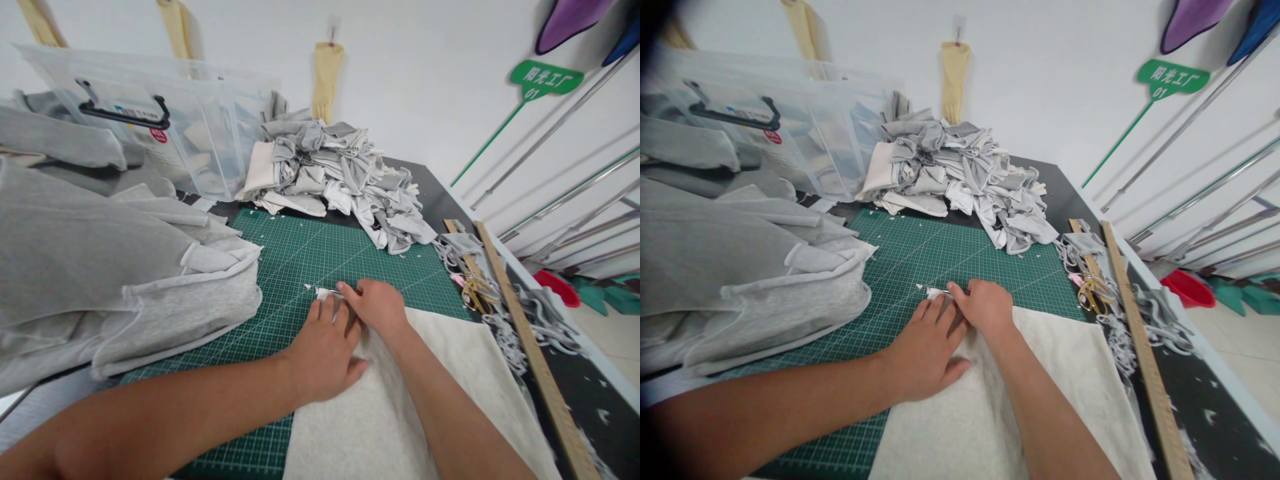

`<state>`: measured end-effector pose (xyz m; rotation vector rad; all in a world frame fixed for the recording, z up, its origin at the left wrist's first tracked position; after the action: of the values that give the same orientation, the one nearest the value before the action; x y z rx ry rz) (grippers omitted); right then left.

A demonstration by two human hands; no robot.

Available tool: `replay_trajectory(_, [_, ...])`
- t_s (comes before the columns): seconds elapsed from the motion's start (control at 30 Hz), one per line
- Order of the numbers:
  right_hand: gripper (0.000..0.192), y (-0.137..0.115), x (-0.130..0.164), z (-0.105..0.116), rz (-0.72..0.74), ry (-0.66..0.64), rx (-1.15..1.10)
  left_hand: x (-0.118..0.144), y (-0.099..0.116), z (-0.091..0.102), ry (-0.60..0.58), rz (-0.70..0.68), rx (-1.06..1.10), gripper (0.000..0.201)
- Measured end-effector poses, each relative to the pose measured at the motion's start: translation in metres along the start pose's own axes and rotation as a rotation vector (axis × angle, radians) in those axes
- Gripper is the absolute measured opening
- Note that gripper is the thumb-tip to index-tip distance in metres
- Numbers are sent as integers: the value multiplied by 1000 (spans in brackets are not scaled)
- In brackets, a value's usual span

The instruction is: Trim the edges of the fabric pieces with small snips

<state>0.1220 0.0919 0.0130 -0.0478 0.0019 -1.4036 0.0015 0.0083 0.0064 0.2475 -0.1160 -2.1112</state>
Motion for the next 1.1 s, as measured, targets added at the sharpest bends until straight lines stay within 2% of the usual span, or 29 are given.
replay_trajectory(0.37, [68, -3, 0, 3, -8, -34, 34, 0, 1, 0, 1, 5, -14, 67])
replay_trajectory(0.77, [65, -5, 1, 1, 7, 26, 45, 0, 1, 1, -2, 7, -6, 68])
replay_trajectory(0.97, [64, -3, -1, -1, 19, 51, 25, 4, 1, -3, 18, 71, -53, 69])
replay_trajectory(1.1, [64, -3, -1, -2, 17, 39, 11, 2, 1, -5, 8, 66, -64, 72])
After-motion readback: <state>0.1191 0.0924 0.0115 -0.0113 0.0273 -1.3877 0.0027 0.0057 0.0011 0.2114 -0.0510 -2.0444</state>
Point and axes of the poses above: each hand's wrist, its own x-axis away from the middle knuckle, its own z-axis out of the back of the hand, y = z × x, the point moved 3 cm from there along -x, towards the middle knuckle, and after that the axes turned 6 degrees about z, right-handed, at the moved point
